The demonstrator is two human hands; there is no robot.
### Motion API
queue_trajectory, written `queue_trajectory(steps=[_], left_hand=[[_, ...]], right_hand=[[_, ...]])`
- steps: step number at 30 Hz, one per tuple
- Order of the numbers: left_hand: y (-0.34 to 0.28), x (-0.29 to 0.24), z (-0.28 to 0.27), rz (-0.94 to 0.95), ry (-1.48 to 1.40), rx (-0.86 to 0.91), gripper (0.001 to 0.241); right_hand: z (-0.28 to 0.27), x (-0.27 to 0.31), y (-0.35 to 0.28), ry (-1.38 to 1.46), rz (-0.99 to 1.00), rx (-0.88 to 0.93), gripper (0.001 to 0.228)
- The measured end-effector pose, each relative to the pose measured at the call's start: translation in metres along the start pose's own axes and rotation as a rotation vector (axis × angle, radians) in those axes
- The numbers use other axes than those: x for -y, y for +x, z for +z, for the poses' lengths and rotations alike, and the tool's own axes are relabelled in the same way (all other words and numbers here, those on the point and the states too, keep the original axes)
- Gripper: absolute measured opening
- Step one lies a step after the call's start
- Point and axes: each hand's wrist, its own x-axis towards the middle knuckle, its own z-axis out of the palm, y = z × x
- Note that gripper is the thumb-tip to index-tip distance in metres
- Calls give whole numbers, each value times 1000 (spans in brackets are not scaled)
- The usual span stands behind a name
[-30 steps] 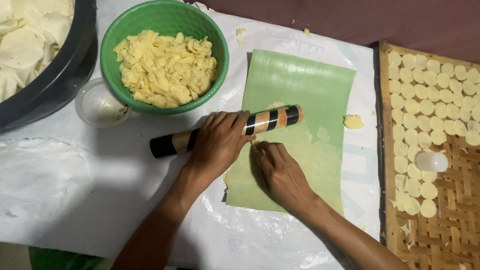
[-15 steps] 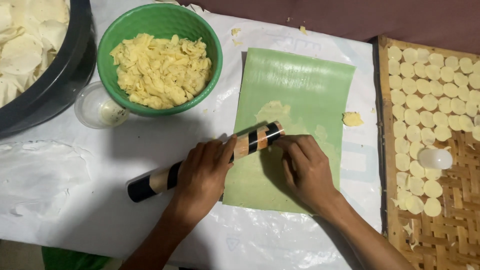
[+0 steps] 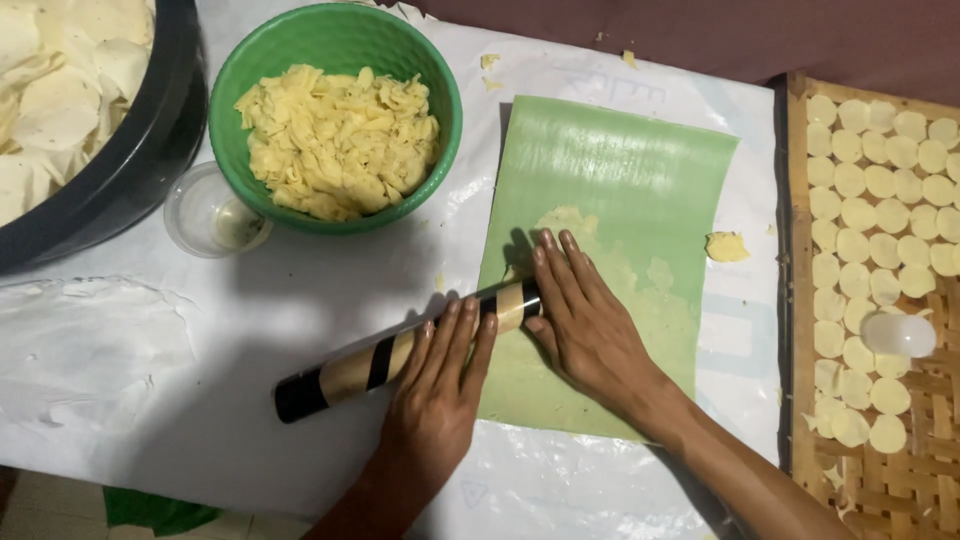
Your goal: Flattening small pieces of dough into discs using a rolling pin on a leaf surface.
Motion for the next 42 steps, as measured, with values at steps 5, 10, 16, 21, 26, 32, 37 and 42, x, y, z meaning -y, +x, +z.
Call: queue_trajectory(steps=[5,10,16,21,26,32,37,42], left_hand=[[-10,-15,7,-65,-15,30,63],[25,16,18,-112,118,90,88],[59,54,32,-131,75,67,70],[30,16,15,-142,160,175,93],[1,-11,3,-123,14,98,86],[9,-10,-12,-162,-44,-95,36],[-5,-11,1,-135,-71,-75,60],[20,14,10,-210,84,13,71]], right_hand=[[2,3,-24,-18,19,56,68],[-1,-12,27,33,66,135,68],[9,-31,77,91,45,131,66],[-4,-11,33,126,30,92,66],[-13,-3,-12,110,9,92,63],[-15,13,-35,70,16,-27,54],[-11,17,-47,22,41,12,60],[-10,2,7,69,91,128,64]])
